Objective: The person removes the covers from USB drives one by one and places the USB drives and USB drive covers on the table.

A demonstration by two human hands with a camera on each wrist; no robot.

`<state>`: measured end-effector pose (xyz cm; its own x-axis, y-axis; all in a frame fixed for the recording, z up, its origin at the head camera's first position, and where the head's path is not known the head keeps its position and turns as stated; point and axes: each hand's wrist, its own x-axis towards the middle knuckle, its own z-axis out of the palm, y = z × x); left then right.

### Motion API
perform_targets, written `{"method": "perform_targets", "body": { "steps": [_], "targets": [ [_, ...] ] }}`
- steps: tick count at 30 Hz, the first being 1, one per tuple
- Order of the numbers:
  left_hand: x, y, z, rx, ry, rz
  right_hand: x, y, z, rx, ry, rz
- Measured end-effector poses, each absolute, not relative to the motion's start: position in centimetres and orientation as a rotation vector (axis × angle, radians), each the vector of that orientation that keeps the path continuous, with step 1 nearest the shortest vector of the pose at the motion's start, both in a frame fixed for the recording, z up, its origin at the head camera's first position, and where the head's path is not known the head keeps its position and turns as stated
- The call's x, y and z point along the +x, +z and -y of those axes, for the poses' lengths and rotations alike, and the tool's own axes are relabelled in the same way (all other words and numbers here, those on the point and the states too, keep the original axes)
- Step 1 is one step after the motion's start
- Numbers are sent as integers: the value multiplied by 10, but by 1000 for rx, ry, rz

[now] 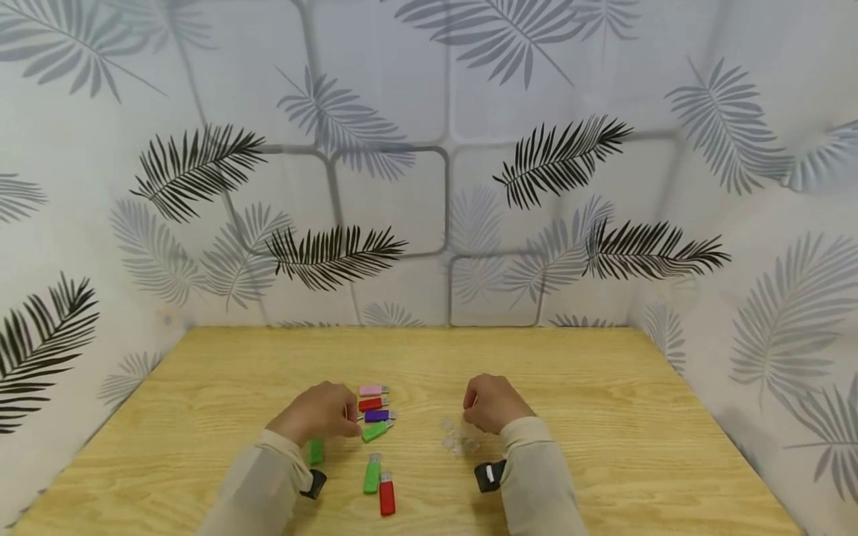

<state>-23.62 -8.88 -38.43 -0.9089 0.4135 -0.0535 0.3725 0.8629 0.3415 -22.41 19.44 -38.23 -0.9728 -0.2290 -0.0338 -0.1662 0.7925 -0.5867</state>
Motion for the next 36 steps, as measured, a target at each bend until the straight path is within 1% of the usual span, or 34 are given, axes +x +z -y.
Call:
{"method": "perform_targets", "body": {
  "steps": [3, 7, 10, 18, 27, 31, 36],
  "targets": [
    [-229, -388, 75, 682, 479, -2813, -226, -381, -191, -450, -992, -2893],
    [-220, -394, 62, 661, 403, -2793, -228, -376, -182, -651, -1076, -2892],
    [-217, -397, 60, 638, 350, -2796, -226, -370, -172, -735, -1094, -2891],
    [-228, -410, 68, 657, 600, -2679, -220, -367, -160, -783, -1060, -2857],
    [-219, -411, 61, 594, 470, -2703, -214, -374, -156, -815, -1081, -2770],
    [-219, -408, 62, 653, 474, -2700, -211, -369, -157, -839, -1070, -2793],
    [-228, -395, 73, 759, 762, -2548, -210, -358, -162, -889, -1051, -2838]
  ]
}}
